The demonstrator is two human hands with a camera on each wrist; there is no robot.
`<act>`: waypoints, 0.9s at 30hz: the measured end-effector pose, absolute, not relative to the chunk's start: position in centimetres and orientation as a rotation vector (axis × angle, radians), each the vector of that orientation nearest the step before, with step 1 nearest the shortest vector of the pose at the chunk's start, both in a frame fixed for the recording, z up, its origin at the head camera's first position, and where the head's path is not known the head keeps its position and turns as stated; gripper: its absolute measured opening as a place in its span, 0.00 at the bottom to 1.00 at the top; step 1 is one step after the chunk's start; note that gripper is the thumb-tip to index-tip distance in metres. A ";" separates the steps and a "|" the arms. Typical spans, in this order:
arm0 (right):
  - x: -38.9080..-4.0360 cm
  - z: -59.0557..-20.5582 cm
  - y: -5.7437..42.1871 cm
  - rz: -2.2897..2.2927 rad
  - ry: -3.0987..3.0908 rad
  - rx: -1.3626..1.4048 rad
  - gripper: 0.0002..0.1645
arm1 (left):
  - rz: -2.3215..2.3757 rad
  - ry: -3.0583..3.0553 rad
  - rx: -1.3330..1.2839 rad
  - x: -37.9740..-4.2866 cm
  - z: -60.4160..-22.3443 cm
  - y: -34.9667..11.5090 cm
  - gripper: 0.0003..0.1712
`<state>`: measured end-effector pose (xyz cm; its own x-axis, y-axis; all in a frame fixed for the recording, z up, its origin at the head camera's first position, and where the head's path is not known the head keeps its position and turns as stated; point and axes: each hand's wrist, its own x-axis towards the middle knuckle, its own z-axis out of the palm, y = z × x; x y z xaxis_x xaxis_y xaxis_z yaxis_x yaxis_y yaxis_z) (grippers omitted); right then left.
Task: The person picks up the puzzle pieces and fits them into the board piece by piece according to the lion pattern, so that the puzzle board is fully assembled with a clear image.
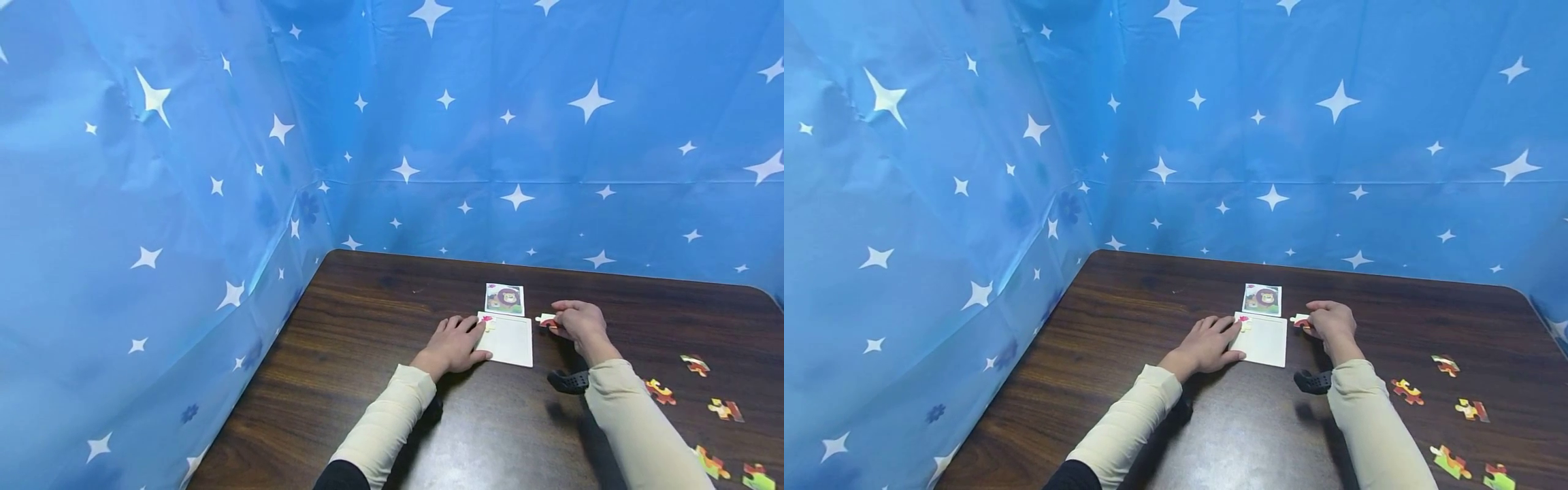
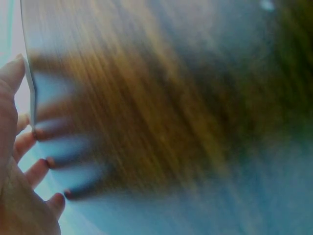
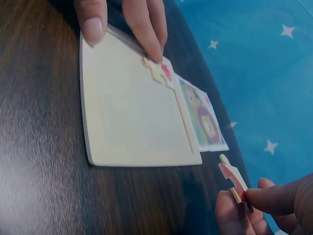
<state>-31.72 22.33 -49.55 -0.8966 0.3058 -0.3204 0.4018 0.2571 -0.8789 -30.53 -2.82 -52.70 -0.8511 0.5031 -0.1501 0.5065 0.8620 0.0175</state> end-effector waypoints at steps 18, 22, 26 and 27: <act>-32.5 -49.9 19.6 -1.747 2.404 0.669 0.25 | -0.083 2.907 0.823 -30.5 -52.7 -2.8 0.40; -32.7 -50.1 19.0 -1.728 2.421 0.660 0.24 | -0.082 2.907 0.822 -30.6 -52.8 -2.8 0.40; -32.9 -50.4 18.4 -1.723 2.413 0.657 0.22 | -0.080 2.907 0.818 -30.6 -52.9 -2.7 0.40; -32.9 -50.5 18.3 -1.719 2.409 0.658 0.22 | -0.078 2.907 0.817 -30.7 -52.9 -2.7 0.40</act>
